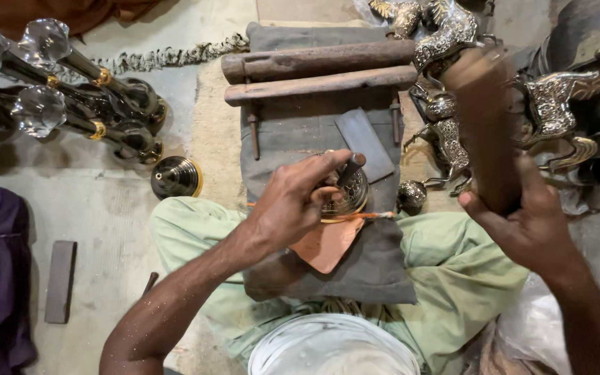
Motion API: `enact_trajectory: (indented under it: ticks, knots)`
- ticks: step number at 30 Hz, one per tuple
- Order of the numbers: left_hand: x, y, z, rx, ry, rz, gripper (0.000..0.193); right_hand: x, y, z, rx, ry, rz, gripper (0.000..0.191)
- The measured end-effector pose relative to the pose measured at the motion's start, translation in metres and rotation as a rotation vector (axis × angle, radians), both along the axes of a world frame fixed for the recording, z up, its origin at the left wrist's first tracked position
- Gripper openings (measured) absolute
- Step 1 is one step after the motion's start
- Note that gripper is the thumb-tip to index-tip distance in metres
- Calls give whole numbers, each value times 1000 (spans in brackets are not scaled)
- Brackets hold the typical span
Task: The person sits on the floor holding a brass bell-shaped object against a wooden form on their lap and repeatedly strikes it with a wooden mallet, repositioning the piece between strikes to shape its surface. Ornate metal figurines and finished brass items are visible around the workspace.
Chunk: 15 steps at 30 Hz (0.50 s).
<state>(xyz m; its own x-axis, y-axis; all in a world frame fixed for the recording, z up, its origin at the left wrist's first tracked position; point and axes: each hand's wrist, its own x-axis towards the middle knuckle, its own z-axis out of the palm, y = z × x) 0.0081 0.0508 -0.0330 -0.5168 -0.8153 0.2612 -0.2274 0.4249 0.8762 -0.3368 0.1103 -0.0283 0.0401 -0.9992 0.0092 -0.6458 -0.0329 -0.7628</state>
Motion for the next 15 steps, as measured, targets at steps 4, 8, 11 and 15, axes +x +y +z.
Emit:
enact_trajectory:
  ticks: [4, 8, 11, 15]
  knots:
    - [-1, 0, 4, -21, -20, 9, 58, -8, -14, 16, -50, 605, 176, 64]
    - [0, -4, 7, 55, -71, -56, 62, -11, -1, 10, -17, 527, 108, 62]
    - [3, -10, 7, 9, -110, -139, 65, -9, 19, -6, -76, 334, 42, 60]
    - [0, -18, 7, -17, -242, -228, 67, -12, 49, -22, -213, 602, 135, 63]
